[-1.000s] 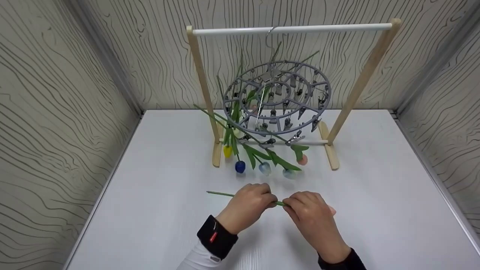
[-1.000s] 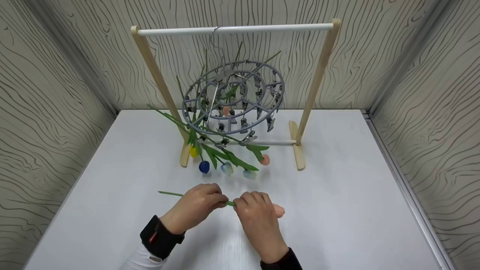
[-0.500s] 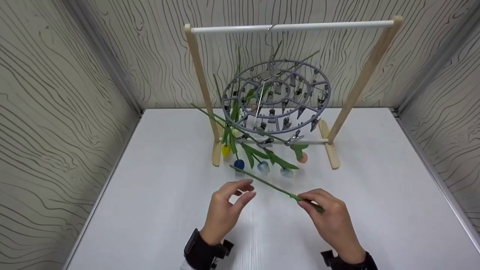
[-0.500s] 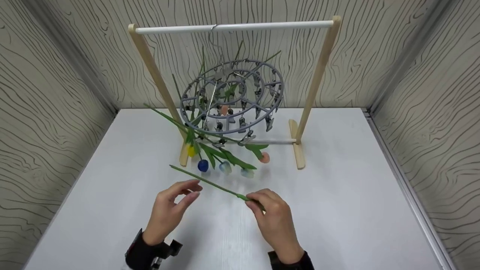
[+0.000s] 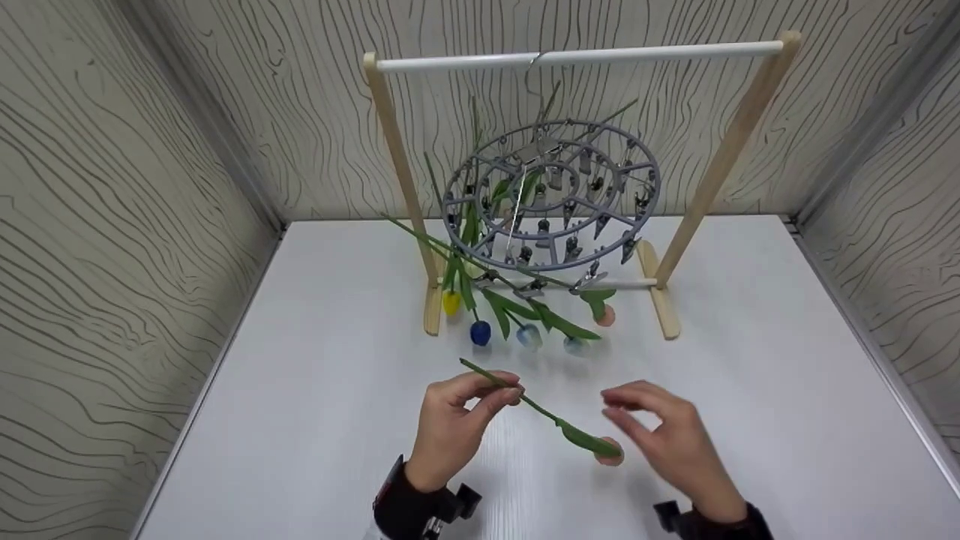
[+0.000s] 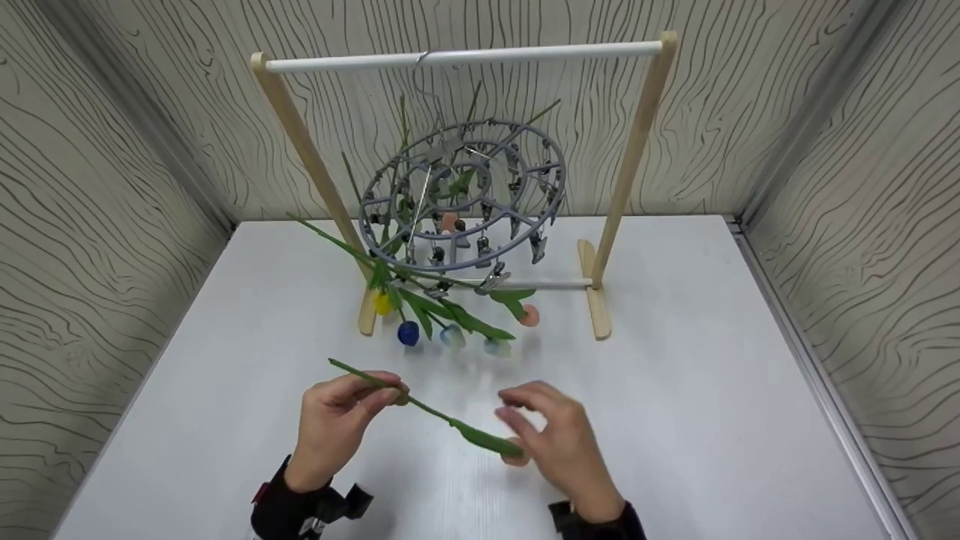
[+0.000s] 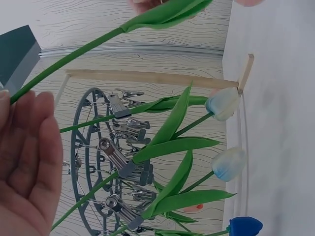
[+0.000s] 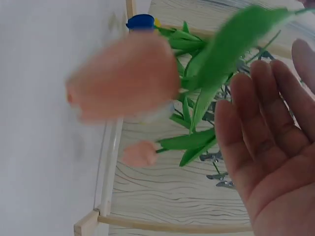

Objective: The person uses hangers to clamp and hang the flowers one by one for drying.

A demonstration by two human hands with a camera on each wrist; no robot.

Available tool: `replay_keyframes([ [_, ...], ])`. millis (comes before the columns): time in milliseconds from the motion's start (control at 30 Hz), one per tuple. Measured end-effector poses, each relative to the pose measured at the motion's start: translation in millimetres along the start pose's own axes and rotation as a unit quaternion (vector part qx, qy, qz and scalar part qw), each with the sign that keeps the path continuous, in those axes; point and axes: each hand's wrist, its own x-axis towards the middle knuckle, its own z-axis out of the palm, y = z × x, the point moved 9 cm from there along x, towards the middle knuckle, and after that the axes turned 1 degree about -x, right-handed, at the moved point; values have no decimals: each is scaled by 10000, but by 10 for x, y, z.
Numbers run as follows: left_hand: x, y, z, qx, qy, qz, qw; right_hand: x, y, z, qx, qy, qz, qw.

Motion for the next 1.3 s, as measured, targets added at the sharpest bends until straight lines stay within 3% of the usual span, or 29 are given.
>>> replay_keyframes([
  [100,31,29,-5,3,48,116,9999,283,161,-360,-257,557,204,9979],
  [200,63,40,-6,-16,83,153,9998,692,385,-663,-380,635,749,9944],
  [400,81,62,21,-51,-13,242,9997,1518,662,-918,-495,21,1063,9931],
  [600,114,77,41,-104,-126,191,9997,2010,791,-901,-394,-696,1463,9860],
  [900,138,77,60,-105,-186,105,9997,2278,801,-825,-76,-1405,1378,9804],
  [1300,145,22,91,-232,-319,-14,9992,2179,726,-918,-816,-1621,1363,9739],
])
